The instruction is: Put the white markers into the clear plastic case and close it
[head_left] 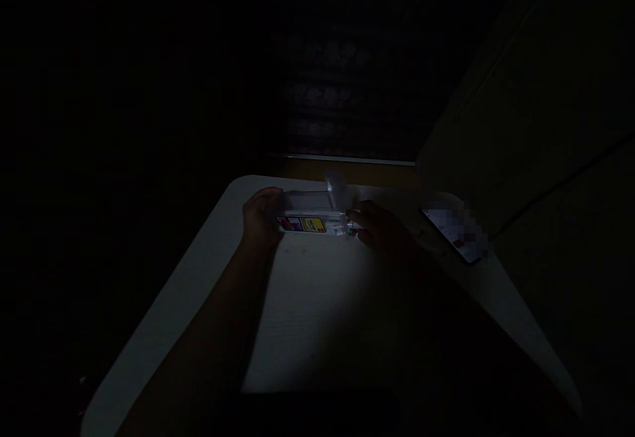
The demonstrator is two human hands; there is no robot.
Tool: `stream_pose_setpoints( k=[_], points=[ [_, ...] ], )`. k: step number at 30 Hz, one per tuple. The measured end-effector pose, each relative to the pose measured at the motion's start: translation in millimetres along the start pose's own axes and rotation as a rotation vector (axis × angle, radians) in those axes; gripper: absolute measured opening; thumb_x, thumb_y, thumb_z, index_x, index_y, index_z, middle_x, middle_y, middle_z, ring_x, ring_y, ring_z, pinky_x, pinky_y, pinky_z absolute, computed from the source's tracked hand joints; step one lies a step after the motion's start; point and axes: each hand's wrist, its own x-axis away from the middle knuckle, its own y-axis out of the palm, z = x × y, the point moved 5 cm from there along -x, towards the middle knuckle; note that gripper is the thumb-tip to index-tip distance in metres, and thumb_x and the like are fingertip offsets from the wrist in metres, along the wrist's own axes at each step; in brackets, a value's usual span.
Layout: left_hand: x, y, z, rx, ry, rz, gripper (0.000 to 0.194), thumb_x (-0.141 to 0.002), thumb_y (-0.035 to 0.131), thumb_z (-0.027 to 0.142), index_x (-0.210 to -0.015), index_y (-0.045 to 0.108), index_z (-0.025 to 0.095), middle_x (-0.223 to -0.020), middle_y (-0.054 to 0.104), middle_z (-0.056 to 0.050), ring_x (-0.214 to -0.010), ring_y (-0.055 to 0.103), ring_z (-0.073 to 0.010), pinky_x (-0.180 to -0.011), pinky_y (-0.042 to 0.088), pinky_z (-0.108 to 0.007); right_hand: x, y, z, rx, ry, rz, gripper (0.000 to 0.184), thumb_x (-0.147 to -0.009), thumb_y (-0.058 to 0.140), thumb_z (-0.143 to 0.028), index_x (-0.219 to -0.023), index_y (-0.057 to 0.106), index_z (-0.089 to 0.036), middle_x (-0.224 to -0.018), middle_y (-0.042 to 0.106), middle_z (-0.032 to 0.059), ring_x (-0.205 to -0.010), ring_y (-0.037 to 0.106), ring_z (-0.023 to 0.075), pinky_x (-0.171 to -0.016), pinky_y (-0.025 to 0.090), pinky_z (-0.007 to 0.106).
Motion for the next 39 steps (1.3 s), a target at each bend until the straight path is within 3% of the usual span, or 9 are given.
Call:
stream_pose_setpoints(
  k=[4, 7, 12, 16, 19, 23, 30, 35, 39],
  points=[
    [1, 0.9, -3, -0.024, -0.013, -0.021, 0.019, -0.053, 0.049, 0.018, -0.061, 0.066, 0.017, -0.059, 0.058, -0.002, -0.055, 0.052, -0.0142, -0.049, 0.04, -0.024, 12, -4, 13, -0.073, 0.057, 0.029, 0.051, -0.079, 0.054, -0.02, -0.13, 0.05, -0.019, -0.123, 0.052, 0.0096, -0.109, 0.053, 0.0192, -0.091, 0.045, 0.03],
    [3, 2.7, -3, -0.027, 0.002, -0.041, 0.019, -0.053, 0.05, 0.017, -0.062, 0.066, 0.016, -0.061, 0.059, -0.003, -0.056, 0.053, -0.0145, -0.05, 0.041, -0.025, 9, -8, 2, 0.013, 0.088, -0.023, 0.055, -0.077, 0.054, -0.021, -0.131, 0.045, -0.018, -0.129, 0.05, 0.0106, -0.112, 0.052, 0.0228, -0.091, 0.045, 0.034],
    [4, 4.8, -3, -0.025, -0.017, -0.049, 0.018, -0.054, 0.048, 0.018, -0.061, 0.065, 0.016, -0.056, 0.057, -0.002, -0.051, 0.05, -0.0141, -0.048, 0.038, -0.025, -12, -3, -25, 0.258, 0.116, -0.137, 0.038, -0.083, 0.041, -0.016, -0.12, 0.054, -0.018, -0.105, 0.062, 0.0124, -0.09, 0.062, 0.0257, -0.075, 0.048, 0.037],
    [2, 4.4, -2, -0.022, -0.003, -0.047, 0.018, -0.053, 0.048, 0.017, -0.06, 0.065, 0.016, -0.056, 0.056, -0.002, -0.049, 0.049, -0.0128, -0.046, 0.036, -0.024, -15, 3, -21, 0.288, 0.116, -0.186, 0.037, -0.086, 0.035, -0.012, -0.115, 0.056, -0.017, -0.098, 0.065, 0.0128, -0.083, 0.064, 0.023, -0.067, 0.047, 0.032],
    [2, 4.0, -2, -0.021, -0.009, -0.034, 0.017, -0.055, 0.048, 0.017, -0.06, 0.064, 0.016, -0.057, 0.056, -0.003, -0.051, 0.05, -0.0135, -0.048, 0.038, -0.024, -7, -4, -10, 0.308, 0.119, -0.201, 0.039, -0.088, 0.038, -0.017, -0.124, 0.049, -0.02, -0.102, 0.066, 0.0114, -0.087, 0.063, 0.0226, -0.07, 0.045, 0.033],
    [3, 4.8, 0, 0.015, -0.006, -0.012, 0.018, -0.054, 0.046, 0.017, -0.06, 0.064, 0.015, -0.058, 0.055, -0.003, -0.052, 0.051, -0.0131, -0.05, 0.039, -0.024, -2, -17, -6, 0.351, 0.145, -0.201, 0.044, -0.083, 0.049, -0.024, -0.127, 0.047, -0.02, -0.102, 0.066, 0.0132, -0.093, 0.061, 0.0284, -0.08, 0.041, 0.043],
    [2, 4.5, 0, 0.052, -0.009, -0.015, 0.022, -0.05, 0.045, 0.018, -0.058, 0.065, 0.015, -0.059, 0.056, -0.003, -0.052, 0.051, -0.0131, -0.049, 0.038, -0.024, -19, -17, -27, 0.328, 0.274, -0.161, 0.026, -0.085, 0.046, -0.021, -0.105, 0.057, -0.009, -0.096, 0.067, 0.0175, -0.087, 0.064, 0.0267, -0.076, 0.044, 0.038],
    [3, 5.3, 1, 0.034, -0.009, -0.015, 0.021, -0.052, 0.045, 0.018, -0.058, 0.064, 0.016, -0.058, 0.055, -0.002, -0.052, 0.049, -0.0128, -0.048, 0.037, -0.024, -7, -18, -6, 0.297, 0.313, -0.196, 0.027, -0.086, 0.049, -0.033, -0.102, 0.059, -0.015, -0.097, 0.068, 0.0118, -0.089, 0.066, 0.0261, -0.07, 0.047, 0.033],
    [2, 1.8, 2, 0.078, -0.031, 0.075, 0.018, -0.055, 0.045, 0.018, -0.061, 0.062, 0.017, -0.061, 0.055, -0.002, -0.056, 0.051, -0.0134, -0.049, 0.04, -0.024, 21, -32, 23, 0.289, 0.446, -0.174, 0.032, -0.087, 0.046, -0.038, -0.107, 0.057, -0.017, -0.102, 0.068, 0.0115, -0.092, 0.065, 0.0263, -0.072, 0.047, 0.034]
  ],
)
